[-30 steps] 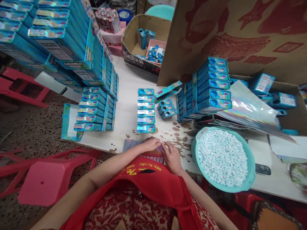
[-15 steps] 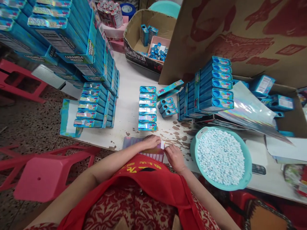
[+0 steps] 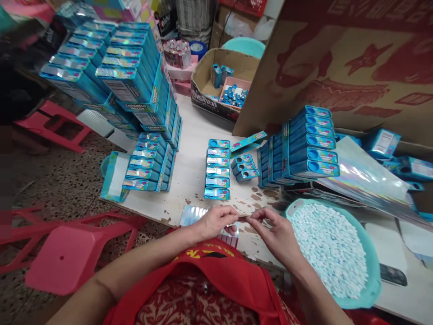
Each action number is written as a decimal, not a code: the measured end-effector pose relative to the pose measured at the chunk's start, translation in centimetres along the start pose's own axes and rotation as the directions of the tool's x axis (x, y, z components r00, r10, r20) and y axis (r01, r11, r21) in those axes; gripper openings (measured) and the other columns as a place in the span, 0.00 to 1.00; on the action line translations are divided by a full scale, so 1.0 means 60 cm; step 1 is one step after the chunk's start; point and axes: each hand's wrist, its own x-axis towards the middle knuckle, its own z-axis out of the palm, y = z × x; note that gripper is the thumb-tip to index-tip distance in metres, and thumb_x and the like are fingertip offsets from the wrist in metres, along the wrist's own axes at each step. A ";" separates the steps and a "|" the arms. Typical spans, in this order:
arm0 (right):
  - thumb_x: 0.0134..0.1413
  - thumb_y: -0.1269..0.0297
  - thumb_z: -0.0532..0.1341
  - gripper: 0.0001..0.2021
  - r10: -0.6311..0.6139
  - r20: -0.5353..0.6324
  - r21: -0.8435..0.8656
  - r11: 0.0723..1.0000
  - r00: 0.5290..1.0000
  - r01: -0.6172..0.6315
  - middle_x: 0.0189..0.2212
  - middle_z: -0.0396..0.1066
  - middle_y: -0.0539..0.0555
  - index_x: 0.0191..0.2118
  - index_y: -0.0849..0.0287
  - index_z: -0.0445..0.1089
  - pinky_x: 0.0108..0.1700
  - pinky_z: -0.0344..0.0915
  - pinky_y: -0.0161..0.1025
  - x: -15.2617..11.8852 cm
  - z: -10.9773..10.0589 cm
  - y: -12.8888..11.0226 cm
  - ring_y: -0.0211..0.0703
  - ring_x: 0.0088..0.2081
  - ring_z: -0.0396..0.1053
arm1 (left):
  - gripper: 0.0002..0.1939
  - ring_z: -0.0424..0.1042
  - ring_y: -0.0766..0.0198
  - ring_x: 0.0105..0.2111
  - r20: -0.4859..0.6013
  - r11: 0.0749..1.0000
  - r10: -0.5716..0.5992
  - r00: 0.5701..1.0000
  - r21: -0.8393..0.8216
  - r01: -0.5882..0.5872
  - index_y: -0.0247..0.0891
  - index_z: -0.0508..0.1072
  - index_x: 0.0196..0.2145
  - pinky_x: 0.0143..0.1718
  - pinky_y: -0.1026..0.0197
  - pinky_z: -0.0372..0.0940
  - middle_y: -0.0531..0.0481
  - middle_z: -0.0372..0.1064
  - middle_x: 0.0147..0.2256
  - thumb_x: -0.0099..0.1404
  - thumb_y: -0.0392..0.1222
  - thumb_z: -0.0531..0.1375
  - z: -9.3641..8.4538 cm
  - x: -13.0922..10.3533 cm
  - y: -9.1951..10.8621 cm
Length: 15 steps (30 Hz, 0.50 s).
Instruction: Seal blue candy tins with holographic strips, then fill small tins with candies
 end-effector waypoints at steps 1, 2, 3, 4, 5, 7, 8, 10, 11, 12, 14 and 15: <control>0.51 0.51 0.61 0.13 0.007 -0.002 0.033 0.999 1.000 -0.007 0.22 0.69 0.50 0.25 0.54 0.67 0.30 0.62 0.36 0.009 0.008 -0.006 0.40 0.25 0.65 | 0.21 0.69 0.67 0.23 -0.064 1.000 0.004 0.998 0.016 -0.003 0.34 0.70 0.33 0.28 0.63 0.65 0.53 0.66 0.22 0.58 0.57 0.57 -0.007 -0.008 0.010; 0.50 0.51 0.61 0.13 0.015 -0.006 0.070 0.997 1.000 -0.014 0.22 0.69 0.50 0.25 0.55 0.67 0.30 0.62 0.36 0.019 0.018 -0.011 0.40 0.25 0.65 | 0.20 0.68 0.67 0.23 -0.123 0.999 0.020 0.992 0.042 -0.015 0.33 0.71 0.33 0.28 0.64 0.65 0.53 0.66 0.23 0.59 0.56 0.56 -0.016 -0.014 0.018; 0.49 0.52 0.62 0.13 0.023 -0.017 0.113 0.993 1.000 -0.021 0.22 0.69 0.50 0.25 0.55 0.67 0.30 0.61 0.36 0.031 0.028 -0.017 0.40 0.25 0.65 | 0.18 0.68 0.68 0.23 -0.179 0.997 0.041 0.983 0.075 -0.028 0.33 0.72 0.34 0.28 0.64 0.64 0.52 0.66 0.24 0.58 0.53 0.57 -0.027 -0.017 0.027; 0.48 0.51 0.62 0.13 0.031 -0.030 0.162 0.986 0.999 -0.026 0.22 0.68 0.50 0.25 0.56 0.67 0.30 0.61 0.36 0.044 0.039 -0.022 0.39 0.25 0.64 | 0.17 0.67 0.69 0.23 -0.232 0.993 0.062 0.971 0.110 -0.037 0.33 0.72 0.35 0.28 0.64 0.64 0.52 0.67 0.25 0.58 0.51 0.57 -0.040 -0.019 0.036; 0.47 0.51 0.63 0.14 0.041 -0.043 0.213 0.977 0.998 -0.031 0.22 0.68 0.50 0.25 0.57 0.67 0.29 0.61 0.35 0.059 0.050 -0.028 0.39 0.25 0.64 | 0.15 0.66 0.70 0.23 -0.277 0.988 0.083 0.957 0.146 -0.043 0.34 0.73 0.36 0.29 0.65 0.64 0.52 0.67 0.26 0.58 0.48 0.57 -0.055 -0.019 0.045; 0.46 0.50 0.63 0.15 0.056 -0.071 0.306 0.951 0.996 -0.032 0.21 0.67 0.49 0.25 0.58 0.67 0.27 0.60 0.35 0.096 0.071 -0.039 0.37 0.24 0.62 | 0.15 0.65 0.70 0.23 -0.342 0.975 0.124 0.932 0.219 -0.050 0.34 0.73 0.39 0.28 0.65 0.63 0.53 0.67 0.25 0.57 0.45 0.57 -0.089 -0.011 0.067; 0.45 0.50 0.63 0.15 0.058 -0.083 0.338 0.941 0.995 -0.026 0.21 0.67 0.49 0.26 0.58 0.67 0.27 0.59 0.34 0.117 0.081 -0.044 0.37 0.24 0.62 | 0.15 0.64 0.70 0.23 -0.363 0.965 0.151 0.919 0.257 -0.057 0.35 0.73 0.40 0.28 0.65 0.62 0.54 0.66 0.24 0.57 0.45 0.56 -0.107 -0.004 0.079; 0.45 0.50 0.63 0.15 0.053 -0.122 0.338 0.941 0.991 -0.008 0.22 0.67 0.49 0.26 0.59 0.67 0.28 0.59 0.35 0.166 0.097 -0.052 0.37 0.24 0.61 | 0.16 0.64 0.69 0.23 -0.384 0.928 0.242 0.891 0.360 -0.097 0.35 0.71 0.43 0.28 0.65 0.61 0.56 0.64 0.22 0.58 0.44 0.55 -0.146 0.016 0.105; 0.45 0.51 0.62 0.15 0.042 -0.160 0.301 0.954 0.986 0.008 0.23 0.67 0.50 0.26 0.59 0.68 0.30 0.60 0.36 0.192 0.103 -0.055 0.38 0.26 0.62 | 0.16 0.64 0.68 0.23 -0.387 0.897 0.300 0.872 0.427 -0.119 0.36 0.69 0.43 0.28 0.65 0.61 0.56 0.64 0.22 0.59 0.43 0.54 -0.165 0.028 0.118; 0.45 0.51 0.62 0.14 0.024 -0.208 0.244 0.969 0.978 0.028 0.24 0.68 0.51 0.26 0.59 0.69 0.33 0.61 0.37 0.219 0.109 -0.057 0.40 0.28 0.63 | 0.14 0.64 0.68 0.24 -0.389 0.858 0.354 0.850 0.497 -0.129 0.36 0.68 0.43 0.29 0.65 0.61 0.56 0.64 0.22 0.59 0.42 0.53 -0.184 0.042 0.130; 0.43 0.52 0.63 0.13 -0.016 -0.302 0.118 0.992 0.953 0.054 0.28 0.68 0.53 0.25 0.59 0.71 0.39 0.61 0.41 0.272 0.116 -0.059 0.44 0.34 0.63 | 0.11 0.65 0.67 0.26 -0.397 0.774 0.439 0.806 0.622 -0.116 0.37 0.66 0.41 0.31 0.65 0.60 0.56 0.65 0.23 0.60 0.39 0.52 -0.217 0.071 0.151; 0.42 0.53 0.63 0.12 -0.030 -0.339 0.073 0.996 0.940 0.058 0.30 0.67 0.54 0.24 0.59 0.72 0.41 0.61 0.42 0.295 0.119 -0.058 0.46 0.36 0.63 | 0.10 0.65 0.67 0.27 -0.402 0.741 0.464 0.790 0.664 -0.098 0.38 0.66 0.40 0.32 0.65 0.60 0.56 0.66 0.24 0.60 0.38 0.51 -0.231 0.085 0.159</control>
